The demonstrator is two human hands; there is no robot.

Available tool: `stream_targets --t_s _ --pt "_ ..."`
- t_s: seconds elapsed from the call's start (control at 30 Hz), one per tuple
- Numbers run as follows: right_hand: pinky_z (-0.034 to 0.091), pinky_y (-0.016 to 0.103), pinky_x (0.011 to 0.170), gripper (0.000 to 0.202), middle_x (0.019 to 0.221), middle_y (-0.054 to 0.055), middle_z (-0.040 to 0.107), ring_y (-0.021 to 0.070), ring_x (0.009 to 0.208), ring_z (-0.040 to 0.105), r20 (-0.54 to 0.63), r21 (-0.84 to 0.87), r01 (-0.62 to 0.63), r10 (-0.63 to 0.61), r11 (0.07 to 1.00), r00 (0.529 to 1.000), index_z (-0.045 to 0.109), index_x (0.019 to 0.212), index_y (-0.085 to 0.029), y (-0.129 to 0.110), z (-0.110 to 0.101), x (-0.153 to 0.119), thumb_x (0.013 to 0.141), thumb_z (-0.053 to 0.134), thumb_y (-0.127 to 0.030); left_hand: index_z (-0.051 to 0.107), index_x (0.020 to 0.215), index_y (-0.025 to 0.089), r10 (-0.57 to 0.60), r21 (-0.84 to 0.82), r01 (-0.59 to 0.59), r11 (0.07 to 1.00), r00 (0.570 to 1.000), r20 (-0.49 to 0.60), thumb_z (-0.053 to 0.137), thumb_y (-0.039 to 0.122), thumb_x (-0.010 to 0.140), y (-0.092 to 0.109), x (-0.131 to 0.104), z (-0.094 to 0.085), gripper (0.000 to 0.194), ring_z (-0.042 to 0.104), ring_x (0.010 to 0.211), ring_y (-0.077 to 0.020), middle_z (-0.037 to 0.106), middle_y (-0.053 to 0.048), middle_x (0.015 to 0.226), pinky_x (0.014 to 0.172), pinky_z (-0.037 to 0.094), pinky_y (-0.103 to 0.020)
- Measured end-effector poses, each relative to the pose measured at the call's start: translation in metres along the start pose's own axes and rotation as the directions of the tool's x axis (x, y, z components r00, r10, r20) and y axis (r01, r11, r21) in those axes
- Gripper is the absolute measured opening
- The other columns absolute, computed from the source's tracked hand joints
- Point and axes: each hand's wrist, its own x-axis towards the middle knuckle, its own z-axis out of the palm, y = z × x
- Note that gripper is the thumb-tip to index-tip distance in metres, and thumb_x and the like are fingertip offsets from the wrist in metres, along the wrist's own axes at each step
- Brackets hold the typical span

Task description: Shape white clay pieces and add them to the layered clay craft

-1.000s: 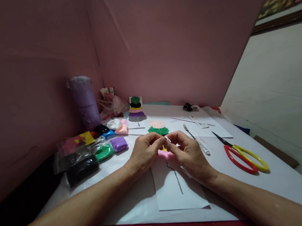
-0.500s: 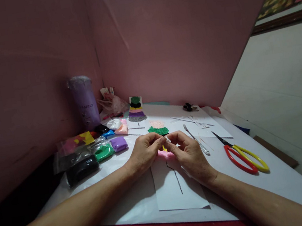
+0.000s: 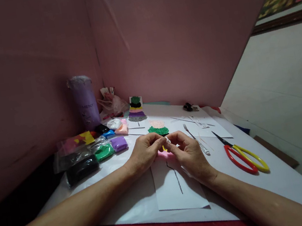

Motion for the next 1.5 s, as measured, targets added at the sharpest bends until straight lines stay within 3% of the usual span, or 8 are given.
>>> stream_targets --t_s 1.1,1.5 --pt "0.045 0.027 0.056 0.024 0.075 0.003 0.064 0.0149 0.064 0.056 0.077 0.009 -0.018 0.018 1.0 0.997 0.062 0.085 -0.019 0.0035 -0.0014 0.0005 0.087 0.059 -0.042 0.063 0.066 0.015 -0.059 -0.036 0.059 0.998 0.998 0.002 0.058 0.033 0.08 0.0013 -0.0021 0.0006 0.024 0.05 0.051 -0.0097 0.058 0.001 0.057 0.049 0.038 -0.02" --pt "0.049 0.03 0.061 0.017 0.08 0.003 0.064 0.0162 0.069 0.06 0.038 0.101 -0.018 0.014 0.995 0.999 0.06 0.09 -0.019 0.003 0.0011 -0.0007 0.085 0.063 -0.036 0.062 0.068 0.014 -0.011 -0.081 0.009 0.997 1.0 -0.02 0.056 0.033 0.081 0.0038 -0.0018 0.0022 0.023 0.053 0.054 -0.0112 0.062 -0.002 0.061 0.051 0.04 -0.022"
